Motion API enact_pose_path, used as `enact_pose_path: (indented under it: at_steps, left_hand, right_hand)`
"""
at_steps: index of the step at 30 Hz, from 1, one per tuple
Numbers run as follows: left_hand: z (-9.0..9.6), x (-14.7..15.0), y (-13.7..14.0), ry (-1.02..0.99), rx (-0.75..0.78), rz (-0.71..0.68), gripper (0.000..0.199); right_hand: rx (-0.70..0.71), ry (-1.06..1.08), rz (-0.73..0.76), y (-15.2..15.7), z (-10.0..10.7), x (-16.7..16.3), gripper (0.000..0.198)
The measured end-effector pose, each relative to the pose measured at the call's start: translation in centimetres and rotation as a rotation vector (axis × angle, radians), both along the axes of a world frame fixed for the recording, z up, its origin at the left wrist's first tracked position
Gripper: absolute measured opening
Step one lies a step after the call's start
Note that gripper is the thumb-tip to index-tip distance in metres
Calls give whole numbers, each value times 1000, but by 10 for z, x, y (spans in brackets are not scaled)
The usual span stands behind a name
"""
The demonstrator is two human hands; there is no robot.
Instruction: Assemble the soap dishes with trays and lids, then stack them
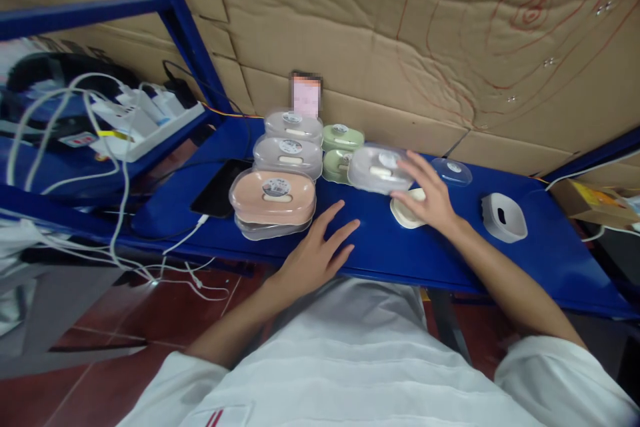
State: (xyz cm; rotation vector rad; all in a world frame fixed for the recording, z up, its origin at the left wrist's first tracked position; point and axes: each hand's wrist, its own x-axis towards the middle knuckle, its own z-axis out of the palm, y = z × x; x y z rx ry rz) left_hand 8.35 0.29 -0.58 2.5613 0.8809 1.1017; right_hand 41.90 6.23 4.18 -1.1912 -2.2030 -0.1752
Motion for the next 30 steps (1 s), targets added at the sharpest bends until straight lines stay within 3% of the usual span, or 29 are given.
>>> enact_pose_path:
  at_steps: [6,10,13,16,21,23,25,27,29,30]
  left_hand:
    - [1,0,2,82,41,-26,41]
    - [0,-1,3,124,26,-58,35]
    - [-2,-2,3,170,-6,-86,34]
    - [-4,-2,2,182,-34,-103,35]
    - [-3,1,2,186,-61,-95,40]
    - [-1,2,1,202,-53,-86,41]
    - [2,4,1,226,-42,-75,44]
    - [4,5,0,251,-27,-62,50]
    - [5,6,1,280,0,-63,56]
    - [5,6,1,297,17,-68,58]
  right_hand:
    - [-56,39,-34,122,5,-16,83]
    - [-140,26,8,155,2,-39,93]
    - [-167,-39,10,141,11,-40,92]
    - [-130,-106,-60,99,24,-20,76]
    - [-195,-328,-449,6,24,32,61]
    - [-240,-395,-517,-22,15,43,60]
    - [-310,-373,-406,-38,7,46,57]
    - [-364,-266,-201,-42,3,44,52]
    - [-316,-161,-92,-36,3,47,48]
    - [-255,-133,-114,-30,3,52,48]
